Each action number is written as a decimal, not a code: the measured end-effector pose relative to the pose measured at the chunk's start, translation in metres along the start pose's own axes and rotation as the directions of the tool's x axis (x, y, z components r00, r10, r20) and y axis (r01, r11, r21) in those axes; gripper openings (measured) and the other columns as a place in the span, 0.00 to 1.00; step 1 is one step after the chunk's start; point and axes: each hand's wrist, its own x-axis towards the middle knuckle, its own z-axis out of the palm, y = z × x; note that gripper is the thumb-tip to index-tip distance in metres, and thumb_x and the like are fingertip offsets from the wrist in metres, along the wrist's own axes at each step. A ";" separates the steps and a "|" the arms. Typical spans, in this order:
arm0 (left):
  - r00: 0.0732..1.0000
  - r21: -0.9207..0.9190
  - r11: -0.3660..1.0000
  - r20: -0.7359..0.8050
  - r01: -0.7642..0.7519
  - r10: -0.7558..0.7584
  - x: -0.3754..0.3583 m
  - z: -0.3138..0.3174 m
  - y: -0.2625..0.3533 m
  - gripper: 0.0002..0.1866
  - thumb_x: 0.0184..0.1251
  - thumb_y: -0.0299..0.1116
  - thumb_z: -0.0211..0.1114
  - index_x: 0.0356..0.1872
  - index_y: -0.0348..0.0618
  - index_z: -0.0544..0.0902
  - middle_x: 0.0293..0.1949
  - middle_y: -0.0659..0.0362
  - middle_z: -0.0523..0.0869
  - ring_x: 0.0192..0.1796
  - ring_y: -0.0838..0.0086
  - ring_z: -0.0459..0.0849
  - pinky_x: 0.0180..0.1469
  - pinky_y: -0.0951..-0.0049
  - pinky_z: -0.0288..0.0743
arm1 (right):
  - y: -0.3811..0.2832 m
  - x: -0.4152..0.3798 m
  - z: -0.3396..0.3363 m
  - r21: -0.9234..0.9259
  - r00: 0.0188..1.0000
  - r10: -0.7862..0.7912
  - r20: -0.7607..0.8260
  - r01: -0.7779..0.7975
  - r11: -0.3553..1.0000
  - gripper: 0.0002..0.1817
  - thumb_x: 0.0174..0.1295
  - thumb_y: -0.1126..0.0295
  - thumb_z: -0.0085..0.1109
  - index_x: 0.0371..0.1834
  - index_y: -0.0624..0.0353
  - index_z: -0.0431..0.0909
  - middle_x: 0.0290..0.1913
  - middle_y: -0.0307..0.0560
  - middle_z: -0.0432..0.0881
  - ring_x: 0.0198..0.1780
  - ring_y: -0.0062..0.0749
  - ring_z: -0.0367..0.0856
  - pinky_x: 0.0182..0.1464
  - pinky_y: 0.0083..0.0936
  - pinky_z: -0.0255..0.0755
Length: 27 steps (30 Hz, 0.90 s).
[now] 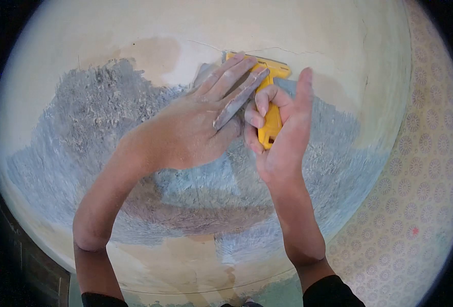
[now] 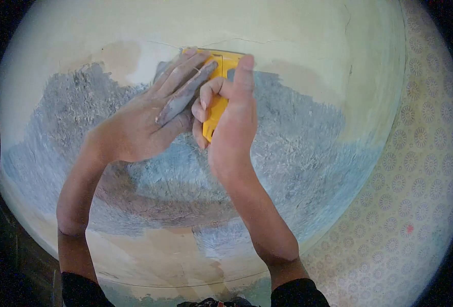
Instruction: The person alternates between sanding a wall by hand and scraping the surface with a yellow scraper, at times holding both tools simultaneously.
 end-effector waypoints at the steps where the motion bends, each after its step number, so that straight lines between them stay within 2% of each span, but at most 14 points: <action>1: 1.000 -0.007 1.000 -0.001 0.000 0.000 0.001 0.001 0.000 0.38 0.70 0.32 0.53 0.82 0.47 0.55 0.83 0.51 0.51 0.84 0.52 0.45 0.84 0.53 0.44 | 0.001 0.000 -0.002 -0.005 1.000 0.002 -0.004 -0.002 1.000 0.39 0.71 0.24 0.28 0.23 0.49 0.66 0.18 0.33 0.64 0.14 0.18 0.55 0.13 0.15 0.52; 3: 1.000 0.079 0.997 0.024 -0.007 0.005 0.000 0.001 0.001 0.38 0.70 0.32 0.52 0.82 0.47 0.55 0.83 0.51 0.52 0.84 0.52 0.45 0.84 0.53 0.44 | 0.004 -0.001 -0.006 -0.019 1.000 -0.011 -0.005 0.011 1.000 0.39 0.71 0.24 0.27 0.23 0.49 0.66 0.18 0.33 0.64 0.14 0.18 0.55 0.13 0.15 0.52; 4: 1.000 0.080 0.997 0.022 -0.007 0.005 -0.001 0.003 0.001 0.38 0.70 0.32 0.52 0.82 0.47 0.55 0.83 0.51 0.52 0.84 0.52 0.45 0.84 0.53 0.44 | 0.004 -0.001 -0.006 -0.020 1.000 -0.012 -0.004 0.012 1.000 0.39 0.71 0.24 0.27 0.23 0.49 0.66 0.18 0.33 0.64 0.14 0.18 0.55 0.13 0.15 0.52; 6: 0.999 -0.036 0.999 -0.040 -0.012 0.011 -0.001 0.005 -0.001 0.37 0.71 0.33 0.52 0.82 0.47 0.55 0.83 0.52 0.52 0.84 0.52 0.45 0.84 0.53 0.44 | 0.003 0.001 -0.004 -0.079 1.000 -0.016 -0.004 0.016 0.997 0.39 0.71 0.24 0.27 0.23 0.49 0.65 0.18 0.33 0.64 0.14 0.18 0.55 0.13 0.15 0.53; 9: 1.000 0.065 0.998 -0.009 -0.005 0.005 0.004 0.001 0.000 0.37 0.72 0.33 0.52 0.82 0.47 0.55 0.83 0.51 0.52 0.84 0.52 0.46 0.84 0.54 0.45 | -0.006 0.002 -0.002 -0.039 1.000 -0.020 0.003 0.020 0.999 0.40 0.71 0.24 0.26 0.23 0.49 0.66 0.18 0.33 0.65 0.14 0.18 0.56 0.13 0.14 0.53; 12: 1.000 -0.004 1.000 0.008 0.026 -0.026 -0.001 0.011 0.005 0.37 0.72 0.34 0.52 0.82 0.47 0.55 0.83 0.51 0.52 0.84 0.52 0.45 0.84 0.54 0.45 | 0.004 -0.007 -0.011 -0.036 1.000 0.005 -0.011 -0.005 0.999 0.40 0.71 0.24 0.26 0.23 0.50 0.66 0.18 0.33 0.65 0.14 0.18 0.56 0.13 0.14 0.54; 18: 1.000 0.074 0.997 -0.019 -0.007 0.008 0.005 0.008 0.003 0.37 0.72 0.34 0.52 0.82 0.47 0.55 0.82 0.51 0.52 0.84 0.52 0.45 0.84 0.54 0.44 | 0.000 0.002 -0.012 -0.045 0.999 -0.028 0.024 0.029 0.999 0.40 0.71 0.25 0.26 0.23 0.50 0.66 0.18 0.33 0.65 0.14 0.18 0.57 0.13 0.15 0.55; 22: 0.998 0.048 0.999 -0.062 0.003 0.000 0.005 0.012 0.000 0.37 0.73 0.34 0.52 0.82 0.47 0.54 0.83 0.51 0.51 0.85 0.53 0.44 0.84 0.54 0.43 | -0.001 0.002 -0.005 -0.110 0.998 -0.065 0.011 0.066 0.992 0.40 0.71 0.25 0.27 0.24 0.50 0.66 0.18 0.33 0.65 0.14 0.18 0.57 0.13 0.15 0.55; 24: 1.000 0.069 0.998 -0.026 0.011 -0.009 0.006 0.009 0.003 0.37 0.73 0.34 0.51 0.82 0.48 0.54 0.83 0.52 0.50 0.85 0.54 0.44 0.84 0.54 0.43 | -0.006 0.000 -0.008 -0.025 0.999 -0.026 0.029 0.026 0.999 0.39 0.71 0.25 0.28 0.24 0.49 0.66 0.18 0.33 0.65 0.15 0.18 0.57 0.14 0.15 0.55; 27: 0.999 0.062 0.997 0.003 0.042 -0.042 0.005 0.016 0.006 0.36 0.74 0.35 0.51 0.82 0.47 0.54 0.83 0.52 0.50 0.85 0.54 0.44 0.84 0.54 0.43 | 0.002 -0.002 -0.013 -0.083 1.000 -0.005 -0.023 0.003 0.997 0.39 0.71 0.25 0.28 0.23 0.49 0.66 0.18 0.33 0.64 0.15 0.17 0.57 0.14 0.14 0.54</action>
